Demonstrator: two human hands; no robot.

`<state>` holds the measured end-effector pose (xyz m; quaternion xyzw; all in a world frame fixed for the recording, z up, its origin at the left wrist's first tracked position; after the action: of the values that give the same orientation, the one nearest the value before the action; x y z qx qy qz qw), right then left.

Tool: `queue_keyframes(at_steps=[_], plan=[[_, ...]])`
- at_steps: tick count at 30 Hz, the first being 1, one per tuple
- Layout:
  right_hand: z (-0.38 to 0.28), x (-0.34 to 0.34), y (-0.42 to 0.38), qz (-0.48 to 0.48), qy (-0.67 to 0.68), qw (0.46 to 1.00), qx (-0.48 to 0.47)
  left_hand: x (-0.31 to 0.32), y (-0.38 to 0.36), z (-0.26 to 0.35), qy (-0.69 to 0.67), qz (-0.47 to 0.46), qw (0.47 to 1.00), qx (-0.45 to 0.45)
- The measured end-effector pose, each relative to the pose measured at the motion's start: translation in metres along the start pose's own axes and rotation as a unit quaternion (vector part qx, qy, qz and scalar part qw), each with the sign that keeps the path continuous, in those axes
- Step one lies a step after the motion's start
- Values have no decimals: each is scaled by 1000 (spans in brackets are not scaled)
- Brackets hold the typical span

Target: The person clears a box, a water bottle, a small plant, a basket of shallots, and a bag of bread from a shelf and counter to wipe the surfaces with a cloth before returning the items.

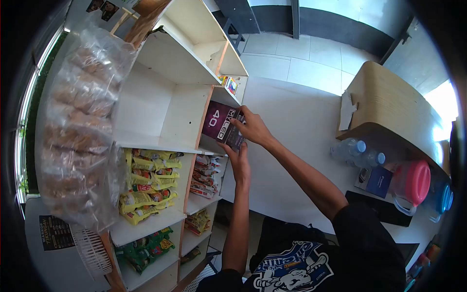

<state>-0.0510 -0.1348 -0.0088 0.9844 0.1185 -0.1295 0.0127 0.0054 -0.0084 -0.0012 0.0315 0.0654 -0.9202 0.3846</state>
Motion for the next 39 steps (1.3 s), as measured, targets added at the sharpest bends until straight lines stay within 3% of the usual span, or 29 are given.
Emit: queue_keyframes(at_steps=[2,3,12,27,30,33,35,37,39], plan=[[2,16,-2,-6,13,999,-34,-10,-1,11,15,10,1000,-3],[12,14,35,-5,1,999,-53,14,30,-8,-3,15,1000,3],[3,53,60,-22,5,999,-36,5,66,-48,-6,83,996,-11],[0,85,74,-58,34,998,1,5,98,-36,-59,165,984,-25],[24,89,66,2,76,991,-109,2,86,-46,3,133,991,-26],[49,75,34,-3,76,997,2,11,42,-47,31,118,990,-75],[78,62,-4,20,47,999,1,4,-2,-56,74,24,996,-53],[91,32,-57,-1,73,995,70,-4,-49,-54,23,-110,990,-88],[102,-3,-116,-8,106,984,145,-23,-87,-73,61,-196,973,-108]])
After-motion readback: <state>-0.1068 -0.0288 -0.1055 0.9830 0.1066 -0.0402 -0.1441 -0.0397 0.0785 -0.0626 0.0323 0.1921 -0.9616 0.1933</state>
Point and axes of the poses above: each hand's wrist, its own y-axis towards the middle knuckle, its own x-axis out of the palm, z = x × y, the point moved 1 cm from there along y, towards the middle knuckle, and after that the axes turned 13 degrees about z, right-handed, at the moved point
